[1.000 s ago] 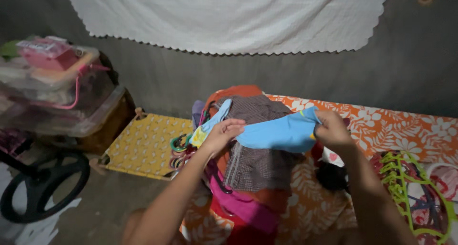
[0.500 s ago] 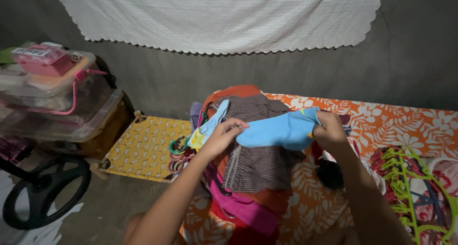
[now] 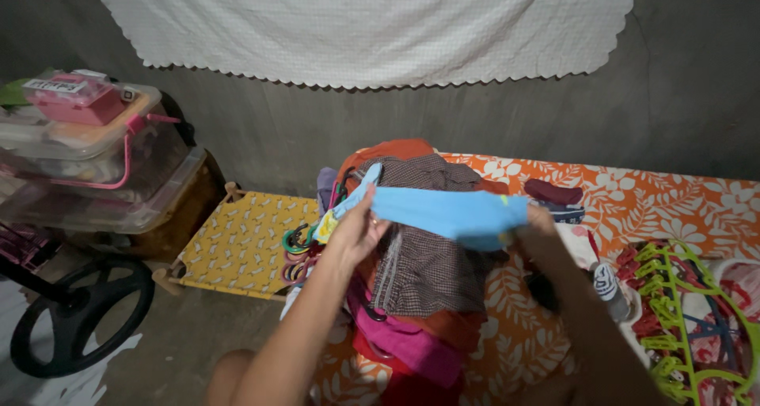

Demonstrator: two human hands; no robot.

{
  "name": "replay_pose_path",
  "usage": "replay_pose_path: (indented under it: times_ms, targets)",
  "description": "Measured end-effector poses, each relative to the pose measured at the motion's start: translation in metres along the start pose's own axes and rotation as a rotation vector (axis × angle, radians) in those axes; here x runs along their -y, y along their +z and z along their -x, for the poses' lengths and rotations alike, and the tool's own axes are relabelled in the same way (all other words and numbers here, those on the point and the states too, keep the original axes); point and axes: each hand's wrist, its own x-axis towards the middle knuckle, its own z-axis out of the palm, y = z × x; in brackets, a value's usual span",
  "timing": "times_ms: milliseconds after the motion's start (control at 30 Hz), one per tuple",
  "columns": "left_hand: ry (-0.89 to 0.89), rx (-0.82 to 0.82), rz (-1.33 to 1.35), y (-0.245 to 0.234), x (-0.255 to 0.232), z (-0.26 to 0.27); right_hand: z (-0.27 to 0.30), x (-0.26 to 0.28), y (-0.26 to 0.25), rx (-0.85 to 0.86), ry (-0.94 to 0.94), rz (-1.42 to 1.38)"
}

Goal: The person folds several pieces of clothing, including a blue sock, a checkered short, and an orange t-shirt, on a bed. They handle each item one at a time, smoothing and folding them into neat stacks.

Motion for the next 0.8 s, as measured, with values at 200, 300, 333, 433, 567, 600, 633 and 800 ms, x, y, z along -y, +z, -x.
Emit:
replay_pose_path:
  times_ms: [200,300,333,433,567,600,633,800]
  targets:
    - [0.097,-0.052,0.212,-0.034,-0.003,-0.023,0.001,-0.078,0.02,-0.014,0.041,-0.02]
    - [0.157,-0.153,0.056,-0.044,-0.001,-0.008,0.017,-0.091,0.04,-0.015,0.088,-0.11]
    - [0.183,-0.2,-0.008,-0.049,0.003,-0.001,0.024,-0.098,0.044,-0.023,0.123,-0.165]
    - [0.24,-0.319,-0.347,-0.067,0.023,0.021,0.038,-0.133,0.066,-0.093,0.2,0.328]
    - [0.109,-0.33,-0.333,-0.084,0.034,0.032,0.045,-0.125,0.111,0.107,0.592,-0.669]
    - [0.109,-0.3,-0.317,-0.086,0.034,0.031,0.048,-0.106,0.119,0.117,0.611,-0.814]
    - [0.109,-0.271,-0.301,-0.089,0.034,0.03,0.053,-0.084,0.127,0.127,0.631,-0.96]
    - [-0.001,-0.383,-0.197,-0.124,0.021,0.004,0.064,0.002,0.144,0.132,0.388,-0.541]
